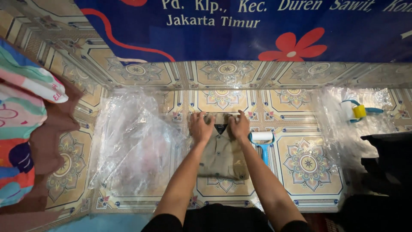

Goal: Using a lint roller to remove debris from a shirt and pants, followed by folding the garments and placing them into plastic bags.

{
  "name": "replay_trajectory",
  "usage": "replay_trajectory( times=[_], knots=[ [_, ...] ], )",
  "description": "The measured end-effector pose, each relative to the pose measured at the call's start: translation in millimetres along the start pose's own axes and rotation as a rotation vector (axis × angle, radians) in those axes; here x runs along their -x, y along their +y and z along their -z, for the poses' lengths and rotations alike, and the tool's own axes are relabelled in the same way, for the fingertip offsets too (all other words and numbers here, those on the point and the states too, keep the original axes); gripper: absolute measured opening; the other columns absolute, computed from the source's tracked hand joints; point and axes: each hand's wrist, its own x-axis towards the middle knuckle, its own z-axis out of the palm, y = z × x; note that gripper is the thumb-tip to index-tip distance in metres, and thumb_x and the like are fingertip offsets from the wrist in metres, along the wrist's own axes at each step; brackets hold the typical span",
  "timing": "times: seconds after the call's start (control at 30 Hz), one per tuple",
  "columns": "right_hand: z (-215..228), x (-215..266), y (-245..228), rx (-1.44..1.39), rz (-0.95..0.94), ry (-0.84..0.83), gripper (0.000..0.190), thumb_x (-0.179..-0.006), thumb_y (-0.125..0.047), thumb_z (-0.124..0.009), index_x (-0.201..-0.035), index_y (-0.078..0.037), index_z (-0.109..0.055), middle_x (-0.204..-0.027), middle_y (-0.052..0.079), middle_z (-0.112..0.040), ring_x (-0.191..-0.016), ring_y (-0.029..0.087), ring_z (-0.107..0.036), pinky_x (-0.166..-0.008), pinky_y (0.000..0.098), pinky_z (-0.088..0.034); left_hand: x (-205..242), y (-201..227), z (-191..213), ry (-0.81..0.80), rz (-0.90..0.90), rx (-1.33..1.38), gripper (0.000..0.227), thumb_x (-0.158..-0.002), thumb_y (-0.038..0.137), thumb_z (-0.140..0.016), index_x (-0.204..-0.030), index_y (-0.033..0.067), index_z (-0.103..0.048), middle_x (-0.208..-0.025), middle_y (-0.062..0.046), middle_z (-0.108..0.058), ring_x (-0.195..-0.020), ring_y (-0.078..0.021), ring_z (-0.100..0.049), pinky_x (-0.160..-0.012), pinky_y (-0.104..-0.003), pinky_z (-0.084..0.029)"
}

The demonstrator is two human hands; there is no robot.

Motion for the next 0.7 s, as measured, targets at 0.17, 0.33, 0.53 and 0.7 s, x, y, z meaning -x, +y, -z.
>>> replay_trajectory(
  times=[0.17,0.33,0.53,0.7],
  knots=[
    [-26,-42,22,-0.078,-0.222,-0.119,0.053,-0.089,-0.039,-0.071,-0.139,-0.031,-0.056,-0.112,0.004,-0.077,-0.118,0.029,-0.068,-0.105,0.0436,-0.052,-56,-50,-78,-0.249,0.094,-0.02,0.063,-0.09,0.062,-0.059,-0.136,0.0195,-0.058,-0.139,-0.015,-0.053,-0.139,-0.0341,-0.044,-0.108,-0.053,-0.043],
    [-8,-39,6,-0.416,-0.314,-0.122,0.035,-0.089,-0.025,-0.069,-0.122,-0.033,-0.07,-0.096,0.002,-0.078,-0.109,0.023,-0.07,-0.103,0.0376,-0.053,-88,-91,-124,-0.508,0.195,0.083,0.071,-0.085,0.076,-0.062,-0.142,0.0353,-0.057,-0.158,-0.018,-0.032,-0.152,-0.0372,-0.024,-0.114,-0.059,-0.034],
    [-24,-77,82,-0.813,-0.673,-0.494,0.041,-0.099,-0.04,-0.056,-0.132,-0.017,-0.066,-0.104,0.004,-0.068,-0.097,0.026,-0.067,-0.084,0.0397,-0.055,-70,-67,-70,-0.53,0.217,0.438,0.028,-0.101,0.042,-0.058,-0.123,0.0311,-0.072,-0.132,-0.01,-0.065,-0.132,-0.0314,-0.055,-0.107,-0.046,-0.045],
    [4,-35,28,-0.294,-0.077,-0.25,0.03,-0.088,-0.05,-0.08,-0.111,-0.032,-0.074,-0.103,0.012,-0.076,-0.103,0.032,-0.072,-0.087,0.0416,-0.058,-60,-58,-57,-0.388,0.104,0.519,0.029,-0.089,0.026,-0.067,-0.118,0.022,-0.071,-0.106,-0.017,-0.067,-0.102,-0.0274,-0.067,-0.087,-0.039,-0.054]
  ],
)
